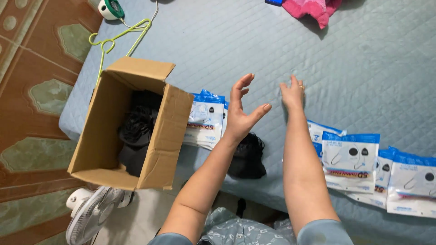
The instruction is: Inspecting and organizing black face masks from a cardboard box onto a work surface.
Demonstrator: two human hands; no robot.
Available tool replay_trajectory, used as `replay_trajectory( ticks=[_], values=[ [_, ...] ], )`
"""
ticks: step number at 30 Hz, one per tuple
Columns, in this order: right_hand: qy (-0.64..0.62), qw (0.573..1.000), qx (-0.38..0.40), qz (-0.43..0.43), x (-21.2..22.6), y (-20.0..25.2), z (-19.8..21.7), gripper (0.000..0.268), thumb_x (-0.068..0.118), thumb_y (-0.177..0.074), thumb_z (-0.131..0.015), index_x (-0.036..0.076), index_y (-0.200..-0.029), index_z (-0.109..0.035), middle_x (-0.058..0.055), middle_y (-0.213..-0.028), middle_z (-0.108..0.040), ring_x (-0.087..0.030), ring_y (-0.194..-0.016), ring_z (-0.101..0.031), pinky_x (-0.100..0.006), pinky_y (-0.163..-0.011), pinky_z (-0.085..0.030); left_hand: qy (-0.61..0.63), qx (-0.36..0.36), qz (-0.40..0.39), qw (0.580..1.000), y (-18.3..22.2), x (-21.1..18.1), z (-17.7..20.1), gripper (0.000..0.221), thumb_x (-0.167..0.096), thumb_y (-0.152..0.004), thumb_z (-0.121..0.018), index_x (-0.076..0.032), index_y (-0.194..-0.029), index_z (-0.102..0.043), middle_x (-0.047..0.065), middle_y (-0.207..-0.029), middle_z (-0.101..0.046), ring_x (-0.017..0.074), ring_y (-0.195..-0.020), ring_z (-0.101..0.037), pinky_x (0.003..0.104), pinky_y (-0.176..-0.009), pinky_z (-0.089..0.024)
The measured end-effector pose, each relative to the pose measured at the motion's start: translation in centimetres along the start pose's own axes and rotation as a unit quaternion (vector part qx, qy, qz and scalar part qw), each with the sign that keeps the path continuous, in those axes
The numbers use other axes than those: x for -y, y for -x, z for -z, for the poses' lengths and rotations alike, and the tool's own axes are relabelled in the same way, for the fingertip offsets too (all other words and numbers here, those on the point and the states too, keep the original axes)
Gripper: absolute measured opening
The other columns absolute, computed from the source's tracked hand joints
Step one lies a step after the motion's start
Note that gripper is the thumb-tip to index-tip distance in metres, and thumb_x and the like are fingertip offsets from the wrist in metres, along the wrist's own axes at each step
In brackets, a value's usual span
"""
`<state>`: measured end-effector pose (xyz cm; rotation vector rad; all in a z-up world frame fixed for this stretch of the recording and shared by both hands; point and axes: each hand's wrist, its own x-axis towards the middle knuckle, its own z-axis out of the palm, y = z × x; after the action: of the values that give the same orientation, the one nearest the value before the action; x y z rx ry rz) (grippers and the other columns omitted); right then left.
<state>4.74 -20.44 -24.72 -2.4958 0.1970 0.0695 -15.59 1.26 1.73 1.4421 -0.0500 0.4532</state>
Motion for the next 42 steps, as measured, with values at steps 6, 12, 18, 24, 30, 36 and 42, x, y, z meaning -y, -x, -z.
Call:
replay_trajectory(
  ticks=[6,12,18,24,30,36,42],
  values=[
    [-0.246,0.954,0.022,0.173,9.1,22.8,8.0,0.059,0.019,-0.101,-0.064,0.006,-0.155,-0.045,-0.029,-0.156,-0.041,-0.047,-0.151,-0.024,-0.056,-0.125,-0.019,-0.002,0.009,-0.024,1.0,11.3,-3.1,5.7,0.082,-0.022,-0.086,-0.089,-0.02,-0.154,-0.045,-0.003,-0.15,-0.053,0.011,-0.136,-0.046,0.033,-0.116,-0.038],
    [-0.29,0.946,0.113,0.092,3.6,40.6,11.3,0.053,0.02,-0.104,-0.063,0.016,-0.155,-0.05,-0.021,-0.162,-0.034,-0.039,-0.151,-0.029,-0.054,-0.121,-0.028,-0.061,-0.004,0.063,0.996,21.9,-3.2,12.1,0.073,-0.018,-0.085,-0.088,-0.015,-0.148,-0.05,0.003,-0.141,-0.058,0.0167,-0.123,-0.055,0.036,-0.108,-0.046],
    [-0.315,0.942,0.106,0.041,-6.8,49.8,11.4,0.045,0.011,-0.102,-0.063,0.009,-0.147,-0.058,-0.019,-0.142,-0.061,-0.028,-0.133,-0.056,-0.042,-0.113,-0.044,-0.132,0.016,0.145,0.98,29.2,0.0,15.9,0.067,-0.019,-0.088,-0.085,-0.014,-0.145,-0.051,0.005,-0.137,-0.058,0.0199,-0.117,-0.061,0.038,-0.103,-0.05],
    [-0.079,0.988,0.129,0.02,-13.1,55.7,13.6,0.042,0.032,-0.103,-0.06,0.03,-0.145,-0.063,-0.004,-0.142,-0.065,-0.029,-0.137,-0.054,-0.053,-0.119,-0.034,-0.309,0.138,0.216,0.916,35.5,8.2,19.4,0.061,-0.033,-0.088,-0.082,-0.012,-0.14,-0.057,0.01,-0.129,-0.06,0.0289,-0.12,-0.06,0.045,-0.104,-0.048],
    [0.123,0.985,0.115,0.022,-23.5,58.3,11.6,0.043,0.039,-0.101,-0.057,0.028,-0.143,-0.063,-0.007,-0.159,-0.051,-0.035,-0.154,-0.034,-0.069,-0.122,-0.015,-0.631,0.328,0.136,0.69,40.2,8.0,20.1,0.057,-0.047,-0.092,-0.069,-0.015,-0.139,-0.059,0.012,-0.154,-0.048,0.0333,-0.151,-0.032,0.061,-0.119,-0.026],
    [0.187,0.979,0.055,0.063,-22.2,59.9,11.1,0.042,0.045,-0.107,-0.043,0.035,-0.144,-0.059,-0.002,-0.166,-0.043,-0.03,-0.159,-0.023,-0.065,-0.124,-0.005,-0.645,0.337,0.132,0.673,39.4,6.0,19.7,0.051,-0.045,-0.097,-0.061,-0.015,-0.137,-0.062,0.011,-0.155,-0.049,0.032,-0.154,-0.029,0.061,-0.121,-0.019],
    [0.195,0.978,0.048,0.065,-21.2,59.0,10.6,0.041,0.049,-0.105,-0.047,0.036,-0.141,-0.062,0.0,-0.166,-0.044,-0.028,-0.16,-0.023,-0.064,-0.125,0.0,-0.638,0.299,0.087,0.704,40.7,7.9,21.4,0.039,-0.041,-0.096,-0.064,-0.017,-0.128,-0.068,0.007,-0.145,-0.061,0.0274,-0.149,-0.039,0.06,-0.122,-0.014]
  ],
)
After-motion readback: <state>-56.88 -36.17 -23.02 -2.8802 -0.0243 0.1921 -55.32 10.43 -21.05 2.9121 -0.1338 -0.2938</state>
